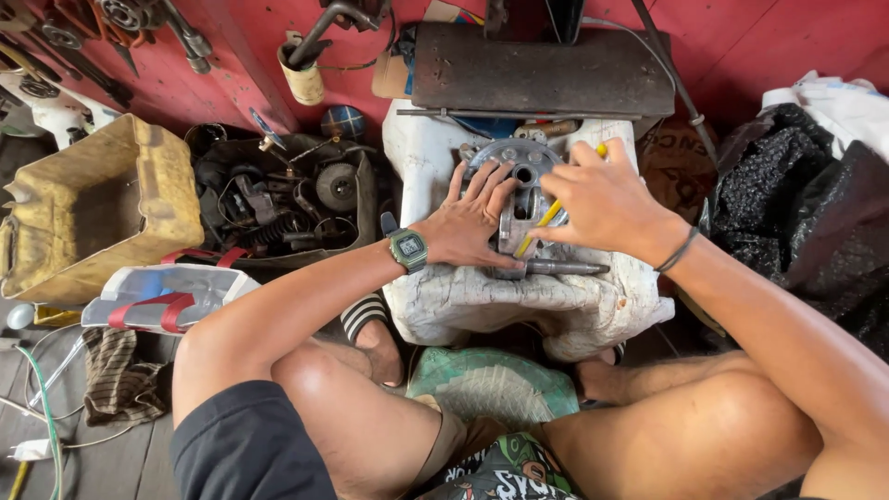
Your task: Cleaning a metal engine component using a small yellow scrubbing tool while sitting on the floor.
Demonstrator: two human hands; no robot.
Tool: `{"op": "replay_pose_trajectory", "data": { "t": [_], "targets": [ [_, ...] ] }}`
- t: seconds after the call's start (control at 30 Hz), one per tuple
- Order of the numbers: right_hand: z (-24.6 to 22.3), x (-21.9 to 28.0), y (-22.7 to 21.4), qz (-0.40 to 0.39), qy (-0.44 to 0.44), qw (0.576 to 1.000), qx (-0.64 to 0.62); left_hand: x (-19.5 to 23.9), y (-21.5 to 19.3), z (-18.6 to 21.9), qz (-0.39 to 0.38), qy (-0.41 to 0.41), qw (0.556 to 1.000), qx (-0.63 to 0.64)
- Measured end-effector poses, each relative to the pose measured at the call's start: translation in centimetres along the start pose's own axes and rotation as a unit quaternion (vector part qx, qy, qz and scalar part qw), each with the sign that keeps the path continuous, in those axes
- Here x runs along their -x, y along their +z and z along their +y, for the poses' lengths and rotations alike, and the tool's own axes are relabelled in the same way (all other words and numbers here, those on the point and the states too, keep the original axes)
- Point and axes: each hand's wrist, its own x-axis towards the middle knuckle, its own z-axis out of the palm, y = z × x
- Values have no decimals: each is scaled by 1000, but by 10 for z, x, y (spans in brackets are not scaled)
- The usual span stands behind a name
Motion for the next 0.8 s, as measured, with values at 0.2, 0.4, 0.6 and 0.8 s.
{"op": "replay_pose_trajectory", "data": {
  "t": [0.2,0.4,0.6,0.8],
  "targets": [
    [7,0,2,16,-1,1000,17,2,-4,3,-7,0,1000,18],
    [20,-1,10,89,-24,996,-4,3,-12,5,-3,2,1000,28],
    [8,-8,11,38,-41,998,-15,2,-12,5,-7,0,1000,7],
    [6,-7,0,18,-28,999,3,5,-13,6,3,7,999,33]
  ]
}}
